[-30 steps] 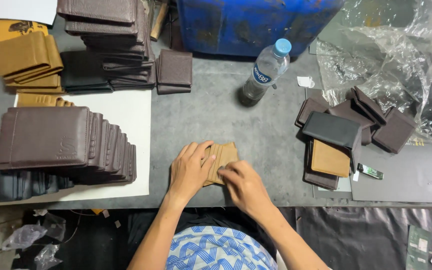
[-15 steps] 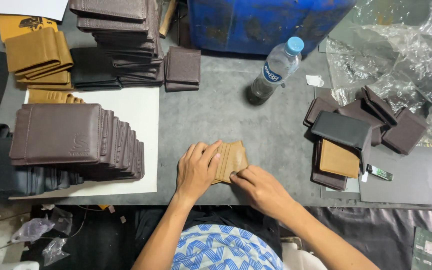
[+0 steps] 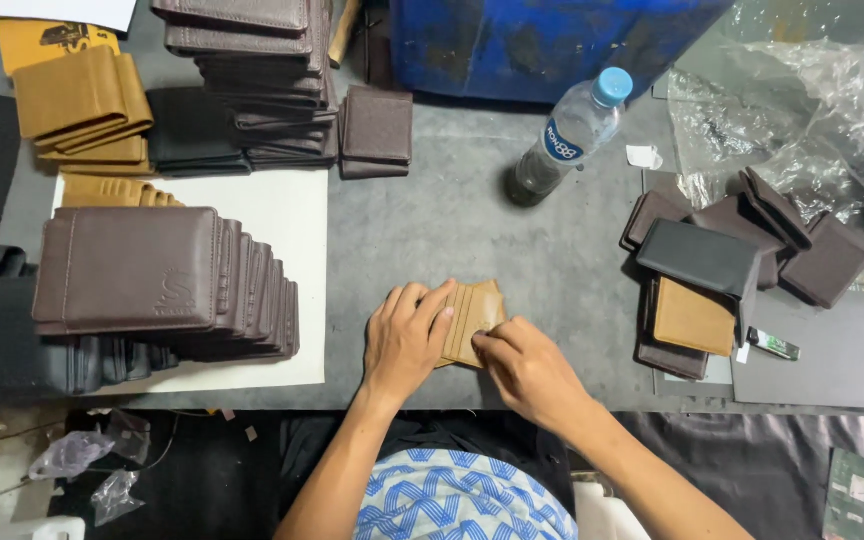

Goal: Finishing the edges of leather wallets using water and a burnishing tool

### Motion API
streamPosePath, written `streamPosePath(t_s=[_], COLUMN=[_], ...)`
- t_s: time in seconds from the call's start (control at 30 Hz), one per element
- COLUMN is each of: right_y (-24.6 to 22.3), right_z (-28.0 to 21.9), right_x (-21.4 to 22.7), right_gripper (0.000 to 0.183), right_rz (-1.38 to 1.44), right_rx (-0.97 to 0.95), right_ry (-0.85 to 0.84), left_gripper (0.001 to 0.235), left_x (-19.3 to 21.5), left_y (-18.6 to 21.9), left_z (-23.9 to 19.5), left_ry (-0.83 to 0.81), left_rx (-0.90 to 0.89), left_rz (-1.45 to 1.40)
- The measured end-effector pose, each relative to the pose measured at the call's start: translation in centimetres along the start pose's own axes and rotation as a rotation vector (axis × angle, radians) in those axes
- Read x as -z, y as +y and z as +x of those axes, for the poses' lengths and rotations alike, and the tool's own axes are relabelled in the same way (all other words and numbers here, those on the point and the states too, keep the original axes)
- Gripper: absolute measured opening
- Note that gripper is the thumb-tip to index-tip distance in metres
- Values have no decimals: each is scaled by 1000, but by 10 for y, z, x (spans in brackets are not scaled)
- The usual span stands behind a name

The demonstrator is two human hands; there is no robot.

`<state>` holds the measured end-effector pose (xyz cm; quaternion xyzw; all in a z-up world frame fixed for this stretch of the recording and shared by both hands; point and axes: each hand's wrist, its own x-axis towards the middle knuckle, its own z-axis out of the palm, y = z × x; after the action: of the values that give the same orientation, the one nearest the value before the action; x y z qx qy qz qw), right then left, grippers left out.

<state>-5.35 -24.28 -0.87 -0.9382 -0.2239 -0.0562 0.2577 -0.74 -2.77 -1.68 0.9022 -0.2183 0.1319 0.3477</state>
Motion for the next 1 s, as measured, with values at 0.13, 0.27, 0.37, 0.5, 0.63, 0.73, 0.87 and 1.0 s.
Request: streamPosePath(t_s=[0.13,0.27,0.37,0.5,0.63,0.73,0.87,1.0], right_y=[3,14,-13,-42,-10,13,-15,-38], right_z=[28,39,25,5,25,49,29,4], right_x=[-7,-26,-18,-11,-24,-24,-29,-23], right_gripper=[16,11,7,10,7,6,11,6], right_rz=[21,-15,-85,-70,-173,-212,-367,-271], right_rx=[-144,-162,-174,-123,-140,-180,-150,-97], right_ry=[146,239,214,131,271,331,317,205], left_gripper=[31,31,31,30,28,28,28,28], left_x=[2,2,3,3,4,4,3,3], left_y=[1,2,4,3,4,4,3,4], left_z=[1,3,3,4,2,3,6,3], left_ry=[-30,-28,-11,1,3,12,12,2], left_rx=[4,12,20,22,11,12,20,27], left_rz=[-6,-1,4,-8,-19,-12,-6,-4])
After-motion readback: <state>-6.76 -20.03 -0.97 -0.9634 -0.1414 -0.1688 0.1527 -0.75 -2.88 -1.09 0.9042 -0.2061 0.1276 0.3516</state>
